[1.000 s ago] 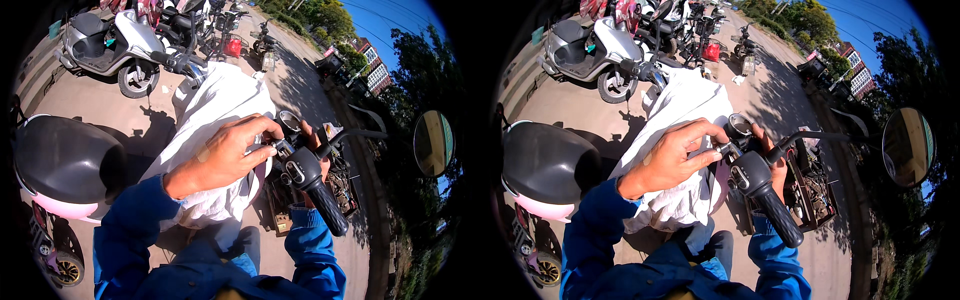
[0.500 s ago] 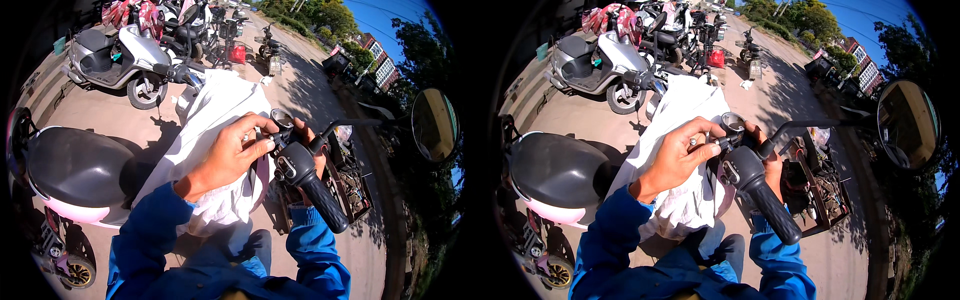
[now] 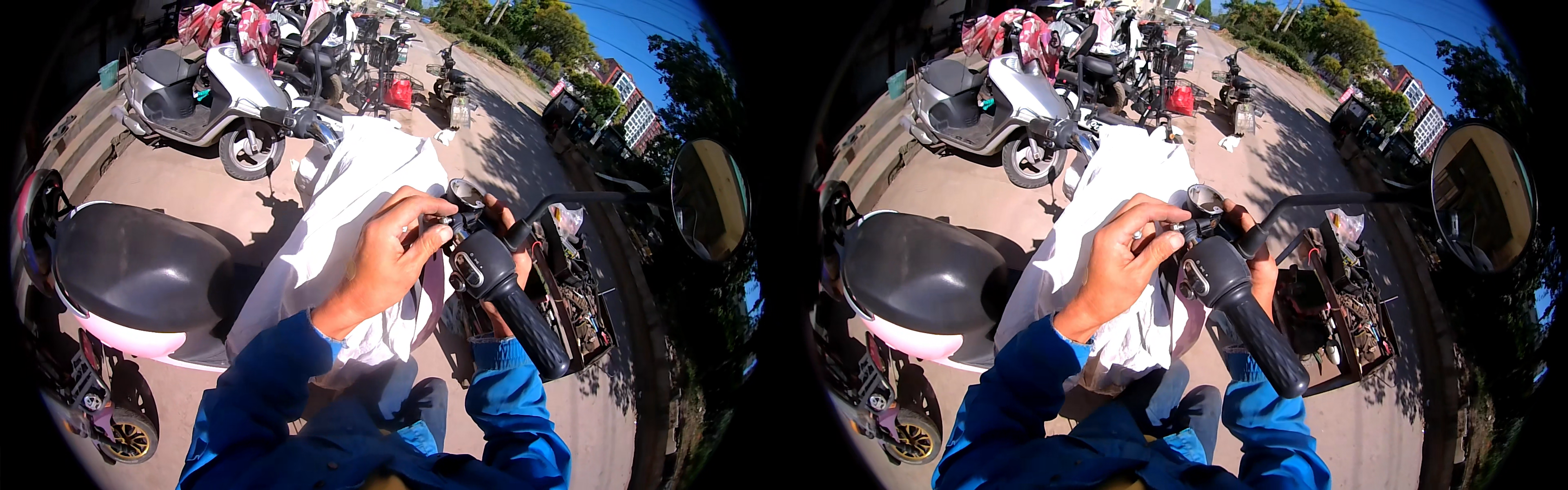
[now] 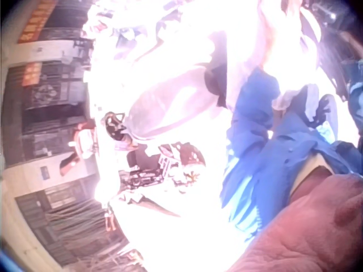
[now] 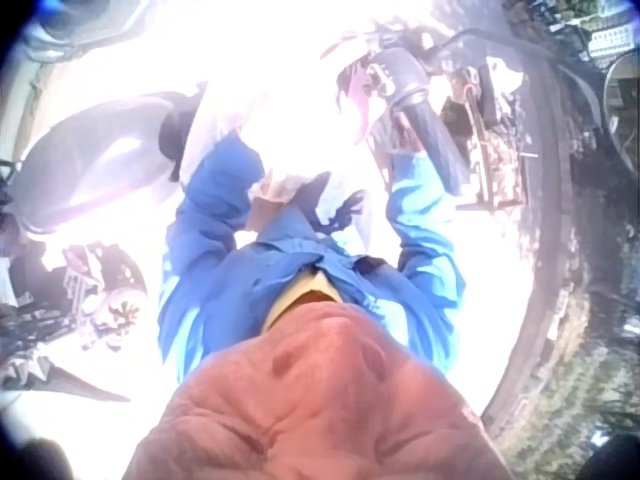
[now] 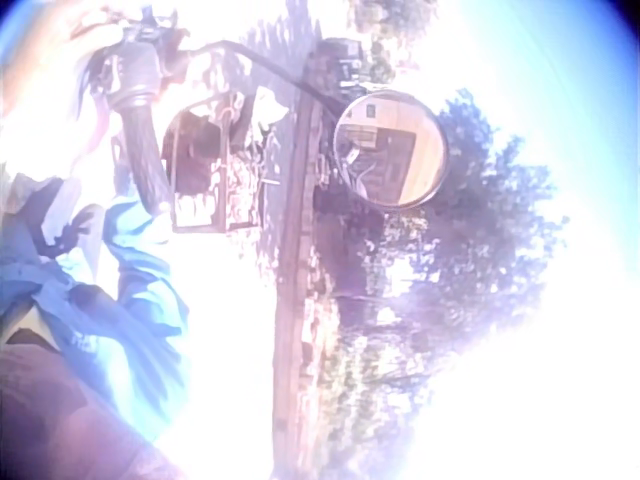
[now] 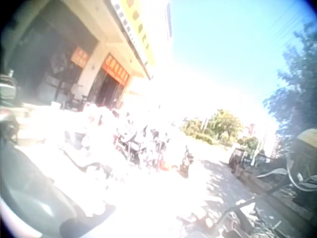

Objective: The person works on the handlebar assembly of a pink scooter, using a screwdriver to adjust components near the throttle and brake lever. They manipulate the handlebar grip and a white protective cover while performing the repair.

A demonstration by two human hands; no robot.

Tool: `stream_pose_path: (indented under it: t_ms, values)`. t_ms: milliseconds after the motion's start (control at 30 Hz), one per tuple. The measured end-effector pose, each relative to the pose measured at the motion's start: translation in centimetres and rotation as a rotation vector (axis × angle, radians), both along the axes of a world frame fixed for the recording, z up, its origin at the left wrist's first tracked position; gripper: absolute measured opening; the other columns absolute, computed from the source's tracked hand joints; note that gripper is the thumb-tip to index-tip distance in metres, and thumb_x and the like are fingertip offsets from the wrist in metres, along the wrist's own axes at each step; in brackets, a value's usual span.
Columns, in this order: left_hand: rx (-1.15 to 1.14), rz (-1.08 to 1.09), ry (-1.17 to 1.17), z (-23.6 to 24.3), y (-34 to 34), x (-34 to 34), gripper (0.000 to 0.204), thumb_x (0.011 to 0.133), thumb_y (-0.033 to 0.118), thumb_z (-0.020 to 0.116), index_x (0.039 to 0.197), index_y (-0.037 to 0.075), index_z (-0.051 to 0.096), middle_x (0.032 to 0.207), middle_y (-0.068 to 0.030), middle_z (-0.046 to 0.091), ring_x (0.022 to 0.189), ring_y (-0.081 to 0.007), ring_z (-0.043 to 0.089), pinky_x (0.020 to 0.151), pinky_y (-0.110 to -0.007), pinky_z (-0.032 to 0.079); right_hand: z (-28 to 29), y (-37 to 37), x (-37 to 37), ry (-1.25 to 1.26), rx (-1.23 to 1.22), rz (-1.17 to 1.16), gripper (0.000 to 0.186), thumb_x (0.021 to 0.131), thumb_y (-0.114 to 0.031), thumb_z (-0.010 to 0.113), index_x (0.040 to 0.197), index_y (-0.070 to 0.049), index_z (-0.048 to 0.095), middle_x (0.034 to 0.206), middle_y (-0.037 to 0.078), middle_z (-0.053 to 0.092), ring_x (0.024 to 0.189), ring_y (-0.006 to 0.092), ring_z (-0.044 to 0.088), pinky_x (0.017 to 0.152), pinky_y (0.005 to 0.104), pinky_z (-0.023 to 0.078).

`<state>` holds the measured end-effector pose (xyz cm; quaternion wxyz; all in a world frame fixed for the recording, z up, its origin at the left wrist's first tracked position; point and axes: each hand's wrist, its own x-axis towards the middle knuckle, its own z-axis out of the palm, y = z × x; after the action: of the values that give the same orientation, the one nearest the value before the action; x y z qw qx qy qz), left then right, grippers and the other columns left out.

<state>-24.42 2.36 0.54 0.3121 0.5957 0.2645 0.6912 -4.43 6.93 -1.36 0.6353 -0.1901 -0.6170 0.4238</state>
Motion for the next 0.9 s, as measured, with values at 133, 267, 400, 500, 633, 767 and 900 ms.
stream_pose_path:
  t_ms: [133,267,400,500,633,767,900]
  values:
    - [-0.005,0.076,-0.01,0.0,-0.5,0.3,0.022,0.093,-0.001,0.073,0.114,0.0,0.071,0.1,-0.0001,0.059,0.07,-0.0025,0.036,0.062,-0.019,0.034,0.4,-0.3,-0.5,0.082,-0.036,0.09,0.043,0.107,-0.023,0.055,0.142,0.003,0.056,0.145,0.016,0.059,0.127,0.0279,0.062,0.106,0.0395,0.054]
    - [0.017,0.177,0.014,-0.2,-0.8,0.6,0.021,0.094,0.0,0.073,0.114,-0.001,0.07,0.101,-0.0016,0.063,0.069,-0.0027,0.038,0.06,-0.02,0.035,0.6,-0.4,-0.9,0.124,-0.069,0.187,0.047,0.107,-0.029,0.056,0.14,0.004,0.056,0.139,0.015,0.062,0.123,0.026,0.064,0.103,0.0381,0.055]
    - [0.066,0.253,0.022,-0.3,-0.9,1.0,0.017,0.094,0.0,0.073,0.111,-0.001,0.07,0.102,-0.0068,0.066,0.068,-0.0094,0.052,0.061,-0.025,0.044,0.5,-0.4,-1.2,0.192,-0.15,0.167,0.048,0.107,-0.03,0.056,0.14,0.004,0.056,0.136,0.015,0.063,0.119,0.0245,0.066,0.102,0.0367,0.055]
    - [0.14,0.358,0.037,-0.8,-0.7,1.5,0.014,0.095,0.002,0.072,0.109,-0.003,0.071,0.103,-0.0078,0.067,0.073,-0.0113,0.057,0.064,-0.025,0.046,0.5,-0.6,-1.3,0.124,-0.114,0.109,0.048,0.107,-0.031,0.056,0.141,0.004,0.057,0.134,0.014,0.065,0.116,0.0224,0.067,0.1,0.035,0.055]
    - [0.152,0.353,-0.033,-1.3,-0.4,2.3,0.014,0.097,0.003,0.072,0.109,-0.004,0.071,0.103,-0.0082,0.066,0.082,-0.0097,0.058,0.071,-0.022,0.047,0.6,-0.8,-1.2,0.007,-0.08,-0.007,0.049,0.108,-0.032,0.056,0.141,0.004,0.057,0.131,0.014,0.066,0.114,0.0199,0.067,0.099,0.0323,0.054]
    - [0.092,0.242,-0.155,-1.7,-0.2,2.9,0.015,0.097,0.002,0.071,0.11,-0.005,0.07,0.104,-0.0078,0.064,0.088,-0.01,0.059,0.076,-0.022,0.048,0.5,-0.8,-1.2,0.04,-0.141,0.01,0.049,0.107,-0.03,0.058,0.142,0.005,0.056,0.132,0.015,0.066,0.115,0.0201,0.067,0.099,0.0321,0.054]
    - [0.09,0.209,-0.189,-1.5,-0.3,3.0,0.014,0.097,0.001,0.071,0.11,-0.004,0.07,0.104,-0.0068,0.063,0.088,-0.0097,0.059,0.075,-0.022,0.048,0.7,-0.9,-1.0,-0.097,0.012,-0.083,0.05,0.1,-0.014,0.068,0.144,0.004,0.054,0.133,0.016,0.065,0.116,0.0225,0.066,0.099,0.0348,0.054]
